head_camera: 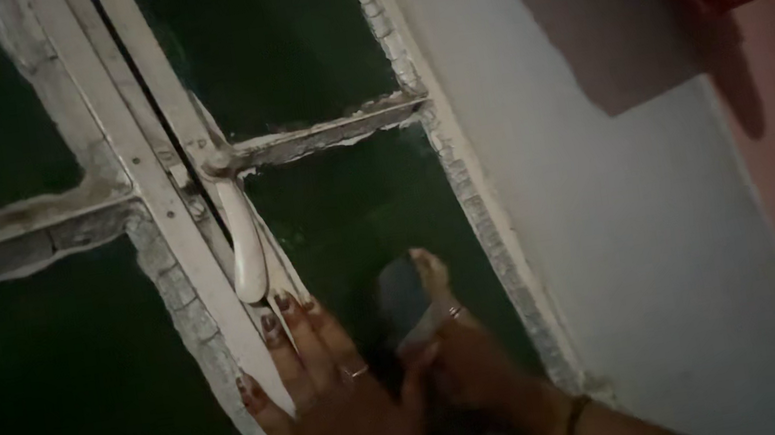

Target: The person wipes the green glass and white frame of a window using a cloth and then uses their hands to manipulate the latch and frame edges.

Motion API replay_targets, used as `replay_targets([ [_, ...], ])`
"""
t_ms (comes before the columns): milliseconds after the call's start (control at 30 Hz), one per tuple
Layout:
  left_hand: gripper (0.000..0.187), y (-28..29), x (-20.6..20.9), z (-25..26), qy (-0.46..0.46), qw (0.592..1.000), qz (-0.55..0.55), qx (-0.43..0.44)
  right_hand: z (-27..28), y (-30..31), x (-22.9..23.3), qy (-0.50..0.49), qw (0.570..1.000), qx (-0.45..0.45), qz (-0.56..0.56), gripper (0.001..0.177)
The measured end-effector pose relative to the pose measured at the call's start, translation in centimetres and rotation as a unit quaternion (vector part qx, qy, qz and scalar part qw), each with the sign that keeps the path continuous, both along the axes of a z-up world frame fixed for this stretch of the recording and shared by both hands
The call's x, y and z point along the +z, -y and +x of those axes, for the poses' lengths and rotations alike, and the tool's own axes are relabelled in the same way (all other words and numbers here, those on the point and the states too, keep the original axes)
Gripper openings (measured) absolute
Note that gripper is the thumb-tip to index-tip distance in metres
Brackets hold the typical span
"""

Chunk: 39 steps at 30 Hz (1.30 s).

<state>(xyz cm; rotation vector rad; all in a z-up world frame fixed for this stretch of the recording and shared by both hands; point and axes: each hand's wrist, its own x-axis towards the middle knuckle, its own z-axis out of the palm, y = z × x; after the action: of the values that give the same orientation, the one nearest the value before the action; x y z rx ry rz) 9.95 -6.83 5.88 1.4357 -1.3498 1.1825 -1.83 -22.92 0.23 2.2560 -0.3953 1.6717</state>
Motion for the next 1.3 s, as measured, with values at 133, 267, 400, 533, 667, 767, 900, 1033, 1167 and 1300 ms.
replay_targets([
  [133,0.108,0.1,-0.4,-0.5,0.017,0.999,-0.046,0.01,0.0,2.6,1.2,0.042,0.998,-0.028,-0.039,0.025],
  [267,0.109,0.7,-0.2,-0.7,0.025,0.995,-0.01,0.098,2.1,0.2,4.8,0.077,0.996,0.023,-0.031,0.02],
  [400,0.106,0.9,-0.5,-0.3,0.04,0.989,-0.027,0.138,0.3,-2.0,5.9,0.041,0.995,0.077,-0.057,0.016],
  [533,0.098,0.7,-0.6,-0.3,0.051,0.986,-0.042,0.156,-2.7,-1.9,4.7,0.037,0.991,0.102,-0.075,0.011],
  [667,0.11,0.3,-0.1,-1.3,0.046,0.976,0.006,0.212,-4.1,-0.6,4.7,0.07,0.986,0.103,-0.112,0.006],
  [767,0.101,0.0,0.2,-2.4,0.024,0.976,0.008,0.215,-3.3,0.4,6.6,0.114,0.979,0.093,-0.138,0.003],
  [900,0.085,-0.7,-0.6,-2.5,0.024,0.986,-0.024,0.161,-1.4,0.6,8.2,0.046,0.988,0.117,-0.087,0.009],
  [1033,0.08,-0.2,-1.1,-2.0,0.016,0.987,-0.105,0.123,-1.8,-0.6,6.6,0.003,0.961,0.134,-0.243,0.022],
  [1167,0.087,-0.1,1.4,-1.9,0.016,0.982,-0.148,0.116,-2.9,-0.3,5.9,-0.076,0.944,0.173,-0.272,0.022],
  [1300,0.079,-0.3,4.4,-1.0,-0.001,0.985,-0.12,0.12,-2.3,-0.3,6.4,-0.114,0.968,0.143,-0.172,0.014],
])
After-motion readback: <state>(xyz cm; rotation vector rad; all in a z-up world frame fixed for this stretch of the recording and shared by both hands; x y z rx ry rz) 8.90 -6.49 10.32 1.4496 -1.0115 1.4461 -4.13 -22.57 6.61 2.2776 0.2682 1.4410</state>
